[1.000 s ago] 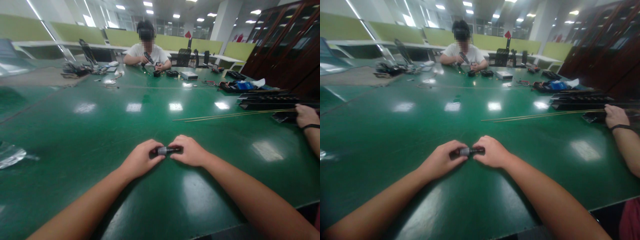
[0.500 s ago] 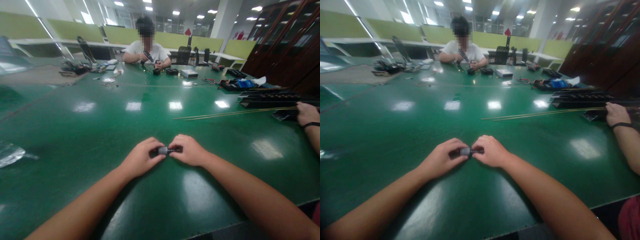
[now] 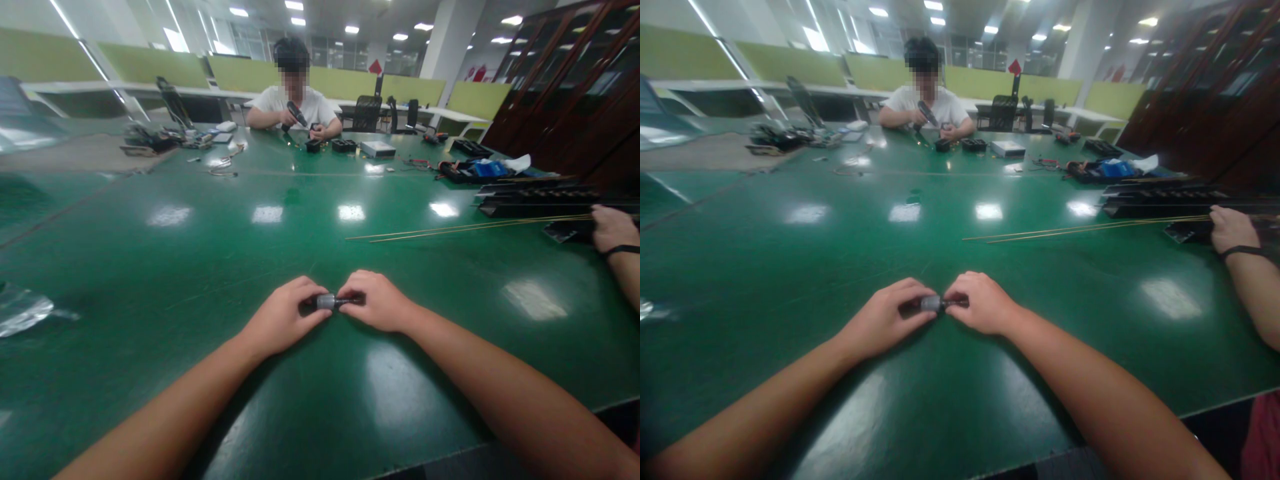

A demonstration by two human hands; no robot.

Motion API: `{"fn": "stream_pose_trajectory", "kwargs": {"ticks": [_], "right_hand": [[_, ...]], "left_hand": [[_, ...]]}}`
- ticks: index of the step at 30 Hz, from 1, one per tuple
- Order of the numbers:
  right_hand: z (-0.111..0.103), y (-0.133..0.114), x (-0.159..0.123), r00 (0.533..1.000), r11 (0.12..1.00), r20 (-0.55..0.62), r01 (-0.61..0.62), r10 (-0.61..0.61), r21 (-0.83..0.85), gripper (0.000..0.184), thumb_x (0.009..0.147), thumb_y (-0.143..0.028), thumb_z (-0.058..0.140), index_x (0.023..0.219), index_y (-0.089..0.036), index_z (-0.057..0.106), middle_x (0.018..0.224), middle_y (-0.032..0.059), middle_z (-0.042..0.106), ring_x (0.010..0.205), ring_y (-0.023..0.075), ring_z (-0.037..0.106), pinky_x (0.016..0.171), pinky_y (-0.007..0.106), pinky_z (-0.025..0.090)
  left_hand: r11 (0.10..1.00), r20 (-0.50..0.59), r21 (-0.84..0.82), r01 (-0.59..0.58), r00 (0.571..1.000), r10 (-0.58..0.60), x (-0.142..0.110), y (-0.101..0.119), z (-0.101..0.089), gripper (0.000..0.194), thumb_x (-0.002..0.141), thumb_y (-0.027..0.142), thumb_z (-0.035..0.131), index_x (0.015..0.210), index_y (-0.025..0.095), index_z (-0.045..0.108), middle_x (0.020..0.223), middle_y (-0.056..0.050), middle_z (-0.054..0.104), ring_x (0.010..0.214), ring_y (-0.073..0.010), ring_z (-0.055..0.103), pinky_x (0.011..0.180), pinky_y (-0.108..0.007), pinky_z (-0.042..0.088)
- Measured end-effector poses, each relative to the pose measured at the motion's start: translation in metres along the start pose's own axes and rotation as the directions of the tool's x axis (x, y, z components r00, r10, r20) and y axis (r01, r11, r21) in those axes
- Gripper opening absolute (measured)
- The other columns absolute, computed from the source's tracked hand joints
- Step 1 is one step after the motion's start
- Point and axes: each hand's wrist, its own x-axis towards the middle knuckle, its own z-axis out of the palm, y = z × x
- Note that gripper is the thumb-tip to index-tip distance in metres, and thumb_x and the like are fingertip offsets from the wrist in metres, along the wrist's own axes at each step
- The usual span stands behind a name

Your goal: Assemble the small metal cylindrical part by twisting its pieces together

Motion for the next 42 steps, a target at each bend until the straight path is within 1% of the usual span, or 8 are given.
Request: {"fn": "stream_pose_trajectory", "kwargs": {"ticks": [8, 22, 42], "right_hand": [[-0.0007, 0.0005, 0.0007, 1.0, 1.0, 0.013, -0.005, 0.005, 0.004, 0.008, 0.08, -0.018, 0.072, 0.087, -0.019, 0.07, 0.083, 0.0027, 0.067, 0.08, 0.0162, 0.058, 0.075, 0.029, 0.044], [-0.004, 0.001, -0.0003, 1.0, 1.0, 0.021, -0.014, 0.014, 0.001, 0.008, 0.079, -0.018, 0.072, 0.087, -0.019, 0.07, 0.082, 0.0028, 0.067, 0.079, 0.0161, 0.058, 0.074, 0.028, 0.044], [-0.0078, 0.0031, -0.0019, 0.999, 1.0, 0.032, -0.013, 0.013, -0.011, 0.008, 0.079, -0.017, 0.072, 0.086, -0.018, 0.07, 0.081, 0.0027, 0.067, 0.078, 0.0159, 0.057, 0.073, 0.028, 0.043]], "left_hand": [[1.0, 0.002, -0.003, -0.005, 1.0, 0.005, 0.0005, -0.0011, -0.0001, 0.022, 0.088, 0.034, 0.063, 0.104, 0.022, 0.072, 0.096, -0.005, 0.066, 0.085, -0.0193, 0.062, 0.077, -0.03, 0.051], [1.0, 0.0, -0.009, 0.015, 1.0, -0.015, 0.0008, 0.0004, -0.0007, 0.021, 0.087, 0.034, 0.065, 0.103, 0.022, 0.072, 0.096, -0.004, 0.066, 0.084, -0.0186, 0.062, 0.078, -0.03, 0.05], [1.0, 0.005, -0.013, 0.015, 1.0, -0.015, 0.0007, -0.0014, 0.0006, 0.02, 0.087, 0.033, 0.066, 0.103, 0.022, 0.071, 0.096, -0.002, 0.065, 0.084, -0.0172, 0.061, 0.078, -0.028, 0.048]]}}
